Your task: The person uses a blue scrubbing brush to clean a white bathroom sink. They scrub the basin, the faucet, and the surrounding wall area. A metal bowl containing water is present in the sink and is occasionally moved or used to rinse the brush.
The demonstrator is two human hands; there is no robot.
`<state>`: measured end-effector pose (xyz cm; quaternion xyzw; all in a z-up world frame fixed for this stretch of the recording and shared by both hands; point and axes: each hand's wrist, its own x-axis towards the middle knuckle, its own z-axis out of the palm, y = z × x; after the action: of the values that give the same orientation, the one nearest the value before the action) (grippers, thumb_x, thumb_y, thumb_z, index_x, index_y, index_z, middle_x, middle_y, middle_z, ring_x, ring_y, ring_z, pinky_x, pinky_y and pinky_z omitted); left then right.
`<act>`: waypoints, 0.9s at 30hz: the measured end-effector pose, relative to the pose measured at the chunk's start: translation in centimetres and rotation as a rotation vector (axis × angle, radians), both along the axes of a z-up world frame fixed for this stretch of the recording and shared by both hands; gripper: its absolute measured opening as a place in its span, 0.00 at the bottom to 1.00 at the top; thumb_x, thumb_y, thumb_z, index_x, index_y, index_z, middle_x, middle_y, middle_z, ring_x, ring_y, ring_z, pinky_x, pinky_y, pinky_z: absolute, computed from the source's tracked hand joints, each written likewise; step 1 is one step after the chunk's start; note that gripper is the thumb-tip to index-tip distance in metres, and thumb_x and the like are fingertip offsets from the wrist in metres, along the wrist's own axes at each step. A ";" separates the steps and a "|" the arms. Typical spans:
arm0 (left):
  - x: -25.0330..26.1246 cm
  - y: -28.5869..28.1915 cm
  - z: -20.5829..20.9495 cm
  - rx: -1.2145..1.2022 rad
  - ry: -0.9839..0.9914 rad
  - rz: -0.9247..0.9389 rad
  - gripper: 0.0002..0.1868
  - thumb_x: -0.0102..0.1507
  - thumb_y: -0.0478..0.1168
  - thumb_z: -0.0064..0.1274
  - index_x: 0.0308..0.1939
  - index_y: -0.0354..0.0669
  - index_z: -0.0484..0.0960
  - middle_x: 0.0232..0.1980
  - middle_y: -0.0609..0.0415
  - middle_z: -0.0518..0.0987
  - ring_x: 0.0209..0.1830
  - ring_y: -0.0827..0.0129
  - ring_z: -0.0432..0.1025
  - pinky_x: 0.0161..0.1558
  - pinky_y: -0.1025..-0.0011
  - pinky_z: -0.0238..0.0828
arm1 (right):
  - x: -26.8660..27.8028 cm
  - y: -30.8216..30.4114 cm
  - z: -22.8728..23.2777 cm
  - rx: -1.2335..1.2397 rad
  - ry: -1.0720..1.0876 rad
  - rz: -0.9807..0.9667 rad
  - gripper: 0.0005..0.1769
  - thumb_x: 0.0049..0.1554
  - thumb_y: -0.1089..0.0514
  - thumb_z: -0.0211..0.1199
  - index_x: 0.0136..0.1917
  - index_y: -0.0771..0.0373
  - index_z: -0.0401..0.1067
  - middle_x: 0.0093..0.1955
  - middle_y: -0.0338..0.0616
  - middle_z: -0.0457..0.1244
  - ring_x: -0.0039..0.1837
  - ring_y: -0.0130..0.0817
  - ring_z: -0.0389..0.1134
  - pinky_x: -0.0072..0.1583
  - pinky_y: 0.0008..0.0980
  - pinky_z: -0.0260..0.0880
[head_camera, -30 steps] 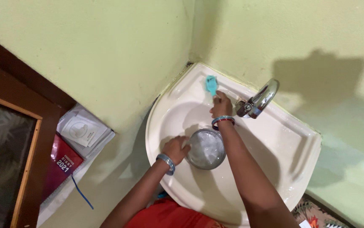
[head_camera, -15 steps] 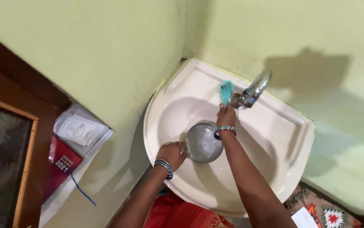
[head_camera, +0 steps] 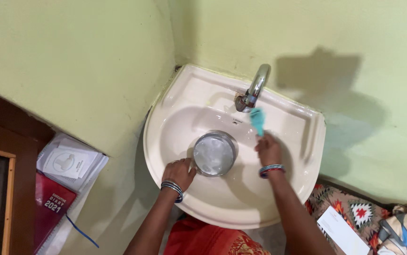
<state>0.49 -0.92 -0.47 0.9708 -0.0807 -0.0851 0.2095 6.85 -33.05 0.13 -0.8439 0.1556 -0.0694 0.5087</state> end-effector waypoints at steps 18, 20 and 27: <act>0.0 0.0 0.9 -0.118 0.073 0.037 0.15 0.64 0.48 0.47 0.48 0.48 0.84 0.47 0.50 0.85 0.46 0.53 0.79 0.52 0.56 0.73 | 6.2 -3.9 4.2 -0.373 0.011 0.041 0.19 0.61 0.53 0.59 0.65 0.48 0.76 0.37 0.50 0.70 0.40 0.43 0.72 0.50 0.44 0.72; -0.2 0.0 0.7 -0.109 0.039 0.036 0.16 0.64 0.48 0.48 0.49 0.46 0.82 0.47 0.49 0.85 0.46 0.53 0.79 0.52 0.56 0.73 | 5.0 -6.6 4.1 -0.596 -0.017 0.052 0.19 0.62 0.52 0.59 0.66 0.46 0.76 0.43 0.53 0.70 0.46 0.52 0.72 0.51 0.50 0.72; 0.2 0.2 -0.5 -0.096 -0.035 0.008 0.17 0.64 0.49 0.49 0.50 0.43 0.81 0.49 0.49 0.84 0.47 0.52 0.78 0.51 0.55 0.73 | 1.0 -14.6 6.3 -0.785 0.238 -0.084 0.17 0.64 0.44 0.55 0.63 0.38 0.76 0.54 0.54 0.70 0.55 0.60 0.70 0.57 0.55 0.71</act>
<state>0.68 -0.77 -0.99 0.9613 -0.0842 -0.0633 0.2547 7.86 -47.68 6.43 -0.9689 0.2096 -0.0460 0.1232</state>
